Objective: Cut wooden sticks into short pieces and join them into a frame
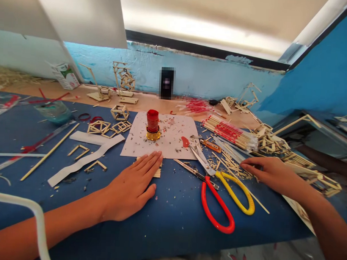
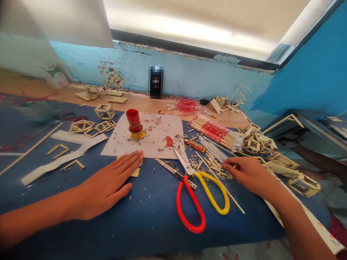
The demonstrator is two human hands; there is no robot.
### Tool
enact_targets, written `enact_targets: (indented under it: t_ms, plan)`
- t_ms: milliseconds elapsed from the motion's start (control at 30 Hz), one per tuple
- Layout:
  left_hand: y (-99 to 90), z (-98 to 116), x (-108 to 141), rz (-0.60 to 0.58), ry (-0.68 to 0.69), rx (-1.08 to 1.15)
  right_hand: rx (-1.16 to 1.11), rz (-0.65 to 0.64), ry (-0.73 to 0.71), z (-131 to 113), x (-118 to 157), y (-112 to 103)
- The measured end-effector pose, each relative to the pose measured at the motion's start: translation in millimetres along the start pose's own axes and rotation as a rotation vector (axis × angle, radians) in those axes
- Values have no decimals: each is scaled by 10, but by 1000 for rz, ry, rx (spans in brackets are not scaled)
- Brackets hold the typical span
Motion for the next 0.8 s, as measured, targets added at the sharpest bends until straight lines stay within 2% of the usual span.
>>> enact_targets:
  t_ms: [67,333,533,667,733,800]
  plan:
    - [-2,4,-3,-4,-4,-4,58,-59,-9,-70,-87,81]
    - [9,-6,9,31,29,17,215,-45,75,-272,-238,151]
    - [12,-14,7,52,39,51,196,-35,120,-195,-295,83]
    - [9,8,26,127,90,47,3,-42,195,-215,-215,-70]
    - [-29,59,68,211,149,25,-220,-49,161,-416,-96,-192]
    - [-103,142,133,321,225,31,-450,10,74,-758,70,-345]
Point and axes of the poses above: each hand's wrist, its own x-axis away from the middle knuckle, its own y-axis out of the palm, z = x × y, the point moved 2 cm from there along -x, towards the middle knuckle, and after that the axes turned 14 degrees about x, right-handed, at the moved point
